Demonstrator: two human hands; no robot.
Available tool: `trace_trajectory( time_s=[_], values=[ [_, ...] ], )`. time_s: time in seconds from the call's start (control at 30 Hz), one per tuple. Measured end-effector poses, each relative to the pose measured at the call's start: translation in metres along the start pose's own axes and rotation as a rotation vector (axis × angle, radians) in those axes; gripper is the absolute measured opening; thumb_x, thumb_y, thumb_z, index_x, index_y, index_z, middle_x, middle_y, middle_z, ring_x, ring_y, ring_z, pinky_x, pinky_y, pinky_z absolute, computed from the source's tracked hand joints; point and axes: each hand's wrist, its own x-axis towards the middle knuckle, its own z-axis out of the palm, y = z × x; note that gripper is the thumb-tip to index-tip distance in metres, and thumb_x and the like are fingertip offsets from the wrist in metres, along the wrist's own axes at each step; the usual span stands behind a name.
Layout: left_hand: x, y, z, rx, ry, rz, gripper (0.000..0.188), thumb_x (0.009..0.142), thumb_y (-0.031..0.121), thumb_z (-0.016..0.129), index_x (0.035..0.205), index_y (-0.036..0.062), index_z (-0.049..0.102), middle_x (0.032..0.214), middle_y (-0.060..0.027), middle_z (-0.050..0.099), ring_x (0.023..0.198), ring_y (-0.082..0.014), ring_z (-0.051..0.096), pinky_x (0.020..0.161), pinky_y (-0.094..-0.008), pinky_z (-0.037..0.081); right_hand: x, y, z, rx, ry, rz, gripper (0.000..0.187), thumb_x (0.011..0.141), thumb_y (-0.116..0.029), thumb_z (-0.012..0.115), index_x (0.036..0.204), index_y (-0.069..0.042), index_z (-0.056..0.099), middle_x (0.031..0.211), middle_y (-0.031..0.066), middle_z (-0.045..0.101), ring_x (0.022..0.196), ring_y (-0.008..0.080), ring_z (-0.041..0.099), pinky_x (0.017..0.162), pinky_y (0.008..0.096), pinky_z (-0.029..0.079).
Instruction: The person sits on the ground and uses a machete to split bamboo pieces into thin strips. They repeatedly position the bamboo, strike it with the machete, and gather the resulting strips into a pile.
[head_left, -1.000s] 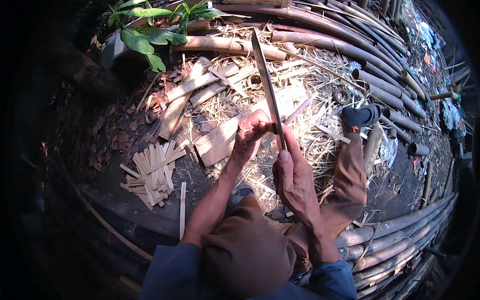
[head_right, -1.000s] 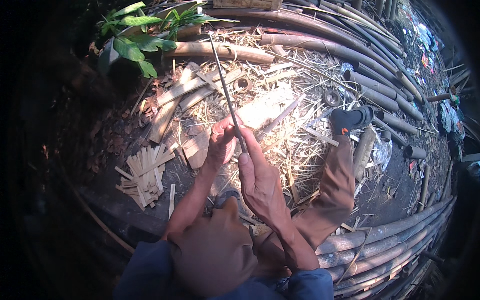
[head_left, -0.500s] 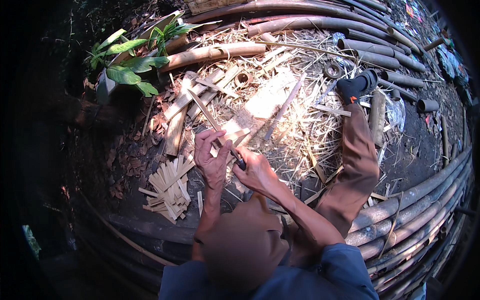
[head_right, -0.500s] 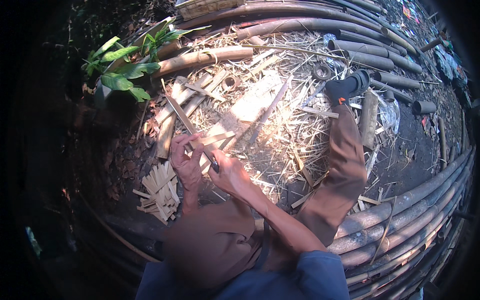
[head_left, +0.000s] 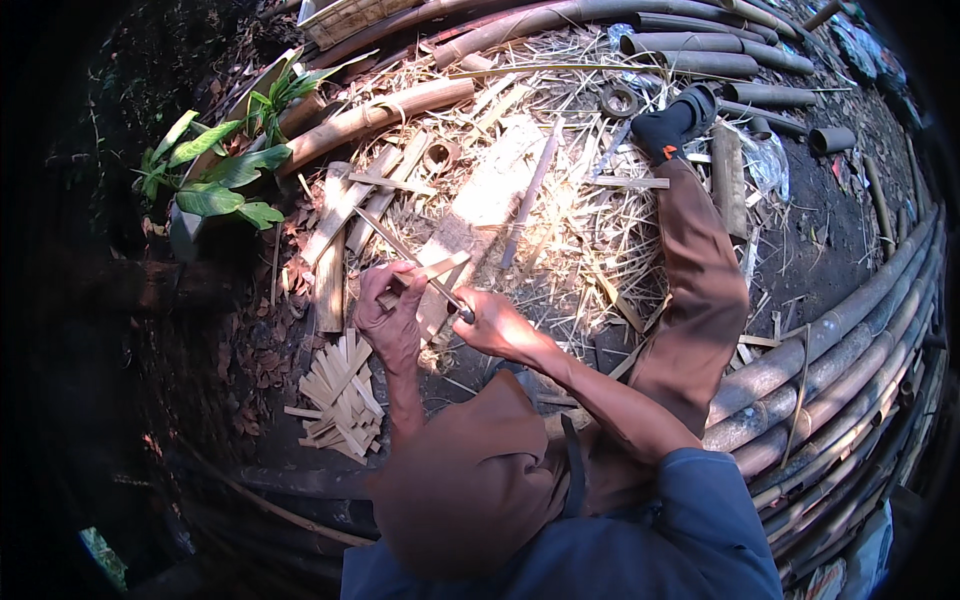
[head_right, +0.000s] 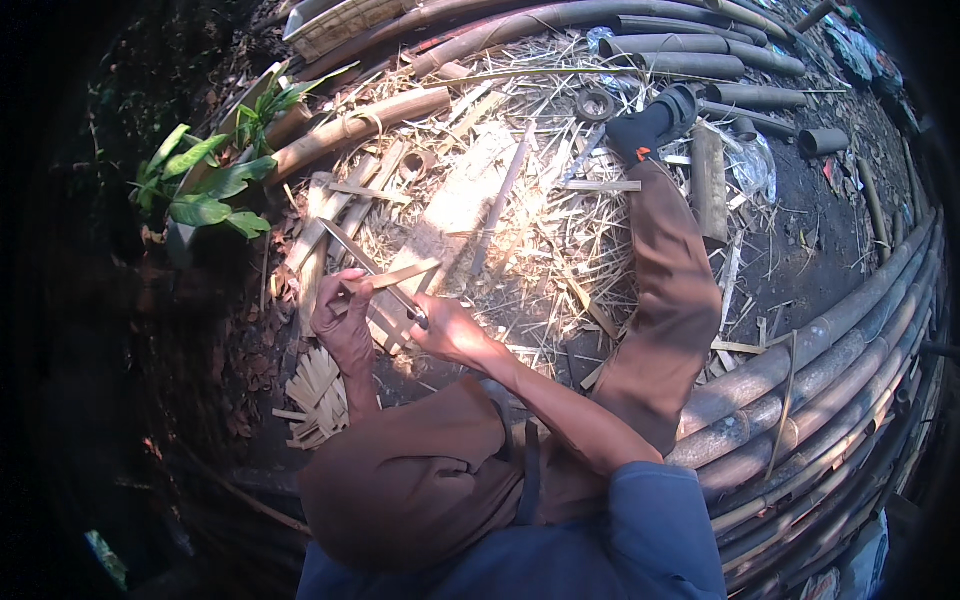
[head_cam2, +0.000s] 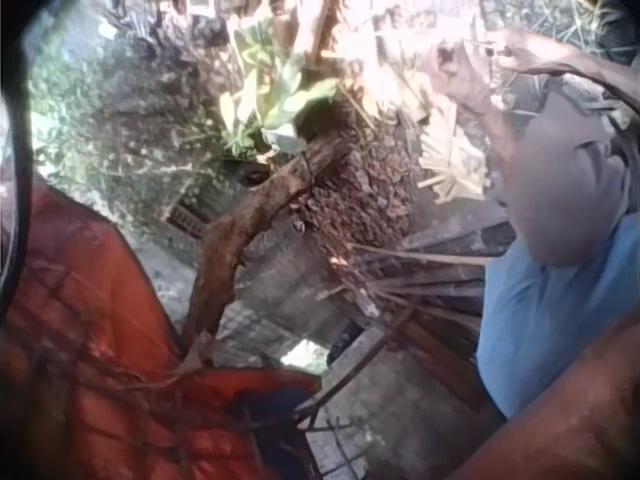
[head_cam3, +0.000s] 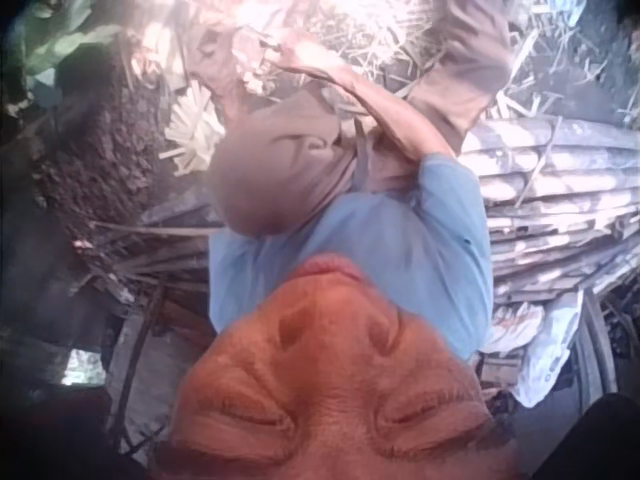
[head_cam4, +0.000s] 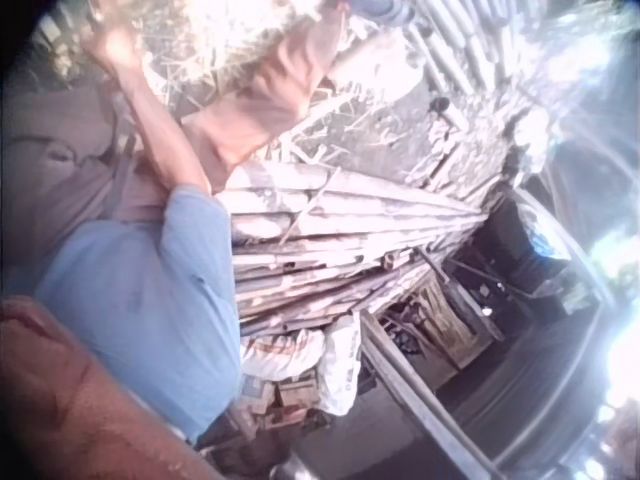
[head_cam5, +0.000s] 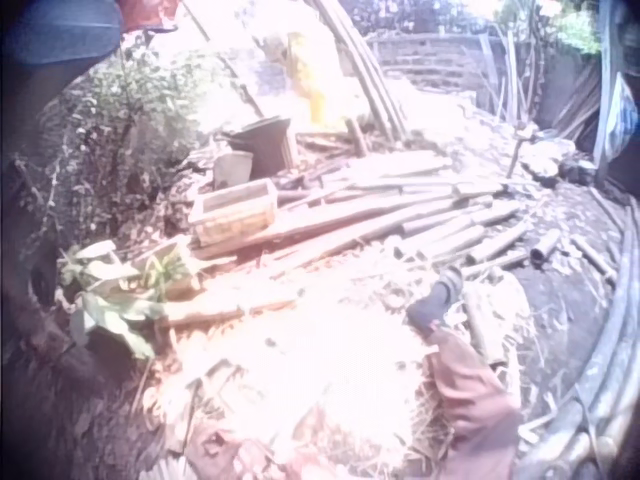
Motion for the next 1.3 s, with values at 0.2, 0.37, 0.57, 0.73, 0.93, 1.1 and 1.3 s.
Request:
trace_trajectory(
  time_s=[0.2,0.37,0.57,0.73,0.93,1.1,1.3],
  values=[
    [-0.007,-0.011,-0.001,-0.262,0.074,-0.141,0.022,0.079,0.004,0.079,0.096,0.0016,0.065,0.085,-0.0007,0.063,0.073,-0.0060,0.053,0.067,-0.0199,0.043,-0.001,0.012,0.009,0.019,-0.006,0.028,0.031,0.081,-0.018,0.061,0.108,-0.001,0.058,0.082,0.0200,0.064,0.079,0.0290,0.066,0.071,0.0419,0.049],
    [-0.009,-0.013,-0.007,-0.223,0.064,-0.106,0.023,0.078,0.007,0.079,0.096,0.0018,0.065,0.088,-0.0025,0.064,0.078,-0.0089,0.056,0.073,-0.0230,0.045,0.006,0.041,0.008,0.012,-0.114,0.069,0.030,0.081,-0.017,0.060,0.108,-0.004,0.058,0.085,0.0190,0.065,0.079,0.0334,0.065,0.070,0.0423,0.049],
    [-0.004,-0.011,-0.002,-0.247,0.074,-0.150,0.015,0.083,0.003,0.074,0.092,0.0047,0.063,0.086,0.0010,0.058,0.080,-0.0080,0.054,0.073,-0.0227,0.044,0.014,0.069,-0.004,-0.377,0.001,0.054,0.026,0.084,-0.021,0.062,0.103,-0.005,0.055,0.077,0.0202,0.064,0.074,0.0398,0.065,0.066,0.0494,0.052],
    [0.067,-0.020,0.034,-0.190,0.108,-0.253,0.011,0.086,0.006,0.072,0.090,0.0059,0.062,0.076,0.0052,0.054,0.070,-0.0039,0.048,0.065,-0.0184,0.037,0.039,0.059,-0.034,-0.471,-0.041,0.127,0.017,0.086,-0.017,0.060,0.098,-0.006,0.054,0.070,0.0207,0.061,0.066,0.0401,0.064,0.060,0.0507,0.051],
    [0.099,-0.015,0.059,-0.243,0.051,-0.102,0.015,0.088,0.013,0.072,0.084,0.0050,0.061,0.069,0.0078,0.051,0.061,-0.0009,0.037,0.058,-0.0182,0.029,0.059,0.068,-0.040,-0.332,-0.157,0.240,0.021,0.086,-0.018,0.052,0.101,-0.004,0.057,0.080,0.0227,0.065,0.084,0.0397,0.066,0.079,0.0500,0.053],
    [0.090,-0.015,0.059,-0.219,0.079,-0.114,0.013,0.088,0.012,0.072,0.088,0.0029,0.062,0.079,0.0038,0.057,0.069,-0.0028,0.044,0.063,-0.0196,0.035,0.057,0.110,-0.058,-0.733,-0.023,0.060,0.024,0.087,-0.024,0.056,0.098,-0.003,0.052,0.069,0.0193,0.059,0.066,0.0400,0.061,0.062,0.0488,0.049],
    [0.120,-0.033,-0.010,-0.168,0.124,-0.338,0.015,0.087,0.019,0.073,0.089,0.0055,0.067,0.076,0.0037,0.062,0.065,-0.0020,0.049,0.061,-0.0193,0.040,-0.001,0.182,-0.039,-0.844,-0.088,-0.019,0.036,0.084,-0.026,0.065,0.103,-0.001,0.048,0.085,0.0219,0.062,0.084,0.0365,0.063,0.073,0.0446,0.050]
  ],
)
